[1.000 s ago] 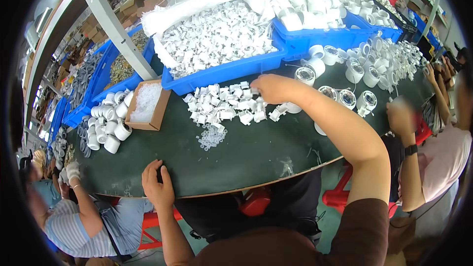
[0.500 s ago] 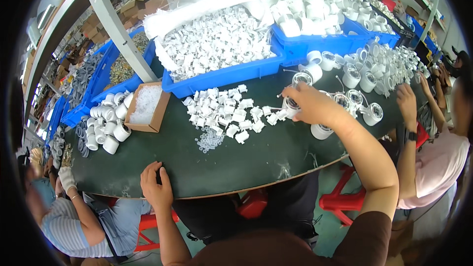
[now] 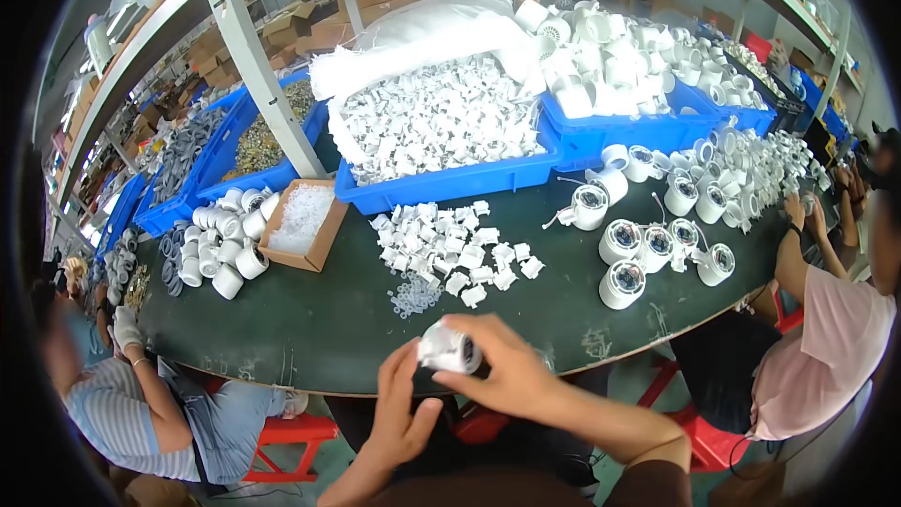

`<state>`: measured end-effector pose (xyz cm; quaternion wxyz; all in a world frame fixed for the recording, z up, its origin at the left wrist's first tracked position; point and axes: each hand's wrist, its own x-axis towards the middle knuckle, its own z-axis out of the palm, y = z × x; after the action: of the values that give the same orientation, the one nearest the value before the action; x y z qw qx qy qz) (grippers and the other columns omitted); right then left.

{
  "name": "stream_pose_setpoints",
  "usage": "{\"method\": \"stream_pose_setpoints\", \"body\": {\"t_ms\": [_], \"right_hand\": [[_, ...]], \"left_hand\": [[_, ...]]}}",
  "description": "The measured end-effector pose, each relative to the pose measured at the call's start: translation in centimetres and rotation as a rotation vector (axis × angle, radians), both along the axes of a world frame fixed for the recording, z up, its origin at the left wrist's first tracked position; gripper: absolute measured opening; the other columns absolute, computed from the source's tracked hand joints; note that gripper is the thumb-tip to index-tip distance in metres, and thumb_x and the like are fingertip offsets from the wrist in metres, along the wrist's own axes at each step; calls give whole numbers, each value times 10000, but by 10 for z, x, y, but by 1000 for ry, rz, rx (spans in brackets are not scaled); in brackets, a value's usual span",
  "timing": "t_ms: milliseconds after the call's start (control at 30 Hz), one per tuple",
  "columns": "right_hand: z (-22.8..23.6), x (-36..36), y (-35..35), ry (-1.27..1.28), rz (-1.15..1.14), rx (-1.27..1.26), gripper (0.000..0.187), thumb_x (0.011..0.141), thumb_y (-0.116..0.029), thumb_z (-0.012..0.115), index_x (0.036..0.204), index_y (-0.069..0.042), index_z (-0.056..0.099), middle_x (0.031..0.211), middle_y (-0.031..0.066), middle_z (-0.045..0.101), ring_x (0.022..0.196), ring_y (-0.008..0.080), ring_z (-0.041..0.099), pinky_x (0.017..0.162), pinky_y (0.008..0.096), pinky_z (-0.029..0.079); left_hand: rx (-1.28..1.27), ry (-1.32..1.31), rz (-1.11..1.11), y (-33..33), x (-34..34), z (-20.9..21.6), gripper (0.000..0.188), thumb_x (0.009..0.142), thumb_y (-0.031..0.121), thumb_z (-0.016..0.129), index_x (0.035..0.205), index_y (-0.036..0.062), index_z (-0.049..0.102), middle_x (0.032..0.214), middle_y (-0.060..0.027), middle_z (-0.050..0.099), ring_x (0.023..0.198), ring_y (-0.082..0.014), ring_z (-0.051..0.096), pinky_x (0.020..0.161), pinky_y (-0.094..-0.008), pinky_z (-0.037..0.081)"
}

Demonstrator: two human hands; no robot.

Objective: The person assembles camera components by hand, picking up a white plastic housing and a small connector wire, then fitting the wire into the housing. They pick up a small white cap, press it onto the housing, and place the assembled unit onto the table.

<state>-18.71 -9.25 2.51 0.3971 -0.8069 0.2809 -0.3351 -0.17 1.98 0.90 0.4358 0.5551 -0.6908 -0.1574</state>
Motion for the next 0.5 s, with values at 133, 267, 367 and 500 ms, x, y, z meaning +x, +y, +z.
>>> {"method": "stream_pose_setpoints", "body": {"t_ms": [133,267,367,500], "right_hand": [[-29,32,37,-3,-102,-142,729,849,-138,735,1471,34,396,1289,261,532,1196,436,521,1017,473,444],[-19,24,35,211,108,-51,760,894,-206,670,1546,-14,330,1372,254,491,1254,410,449,1078,497,304],[-18,5,11,31,235,110,698,922,-149,699,1541,-86,382,1239,148,518,1116,268,507,1002,398,394],[-10,12,7,-263,238,364,338,969,-33,672,1302,-49,621,1085,53,577,913,106,587,814,249,489]], "left_hand": [[-29,117,86,-15,-17,-17,607,1000,170,583,1460,-109,301,1506,-322,300,1367,-433,338,1127,-492,331],[-24,21,156,-16,-6,-12,443,964,105,586,1346,-62,434,1385,-267,446,1286,-409,433,1077,-487,376],[-23,30,154,-17,-5,-3,382,919,72,599,1276,-27,505,1298,-231,529,1223,-395,498,1049,-467,405],[-32,-72,132,-23,-5,-8,445,826,140,703,1226,23,547,1257,-194,575,1097,-389,554,931,-459,478]]}}
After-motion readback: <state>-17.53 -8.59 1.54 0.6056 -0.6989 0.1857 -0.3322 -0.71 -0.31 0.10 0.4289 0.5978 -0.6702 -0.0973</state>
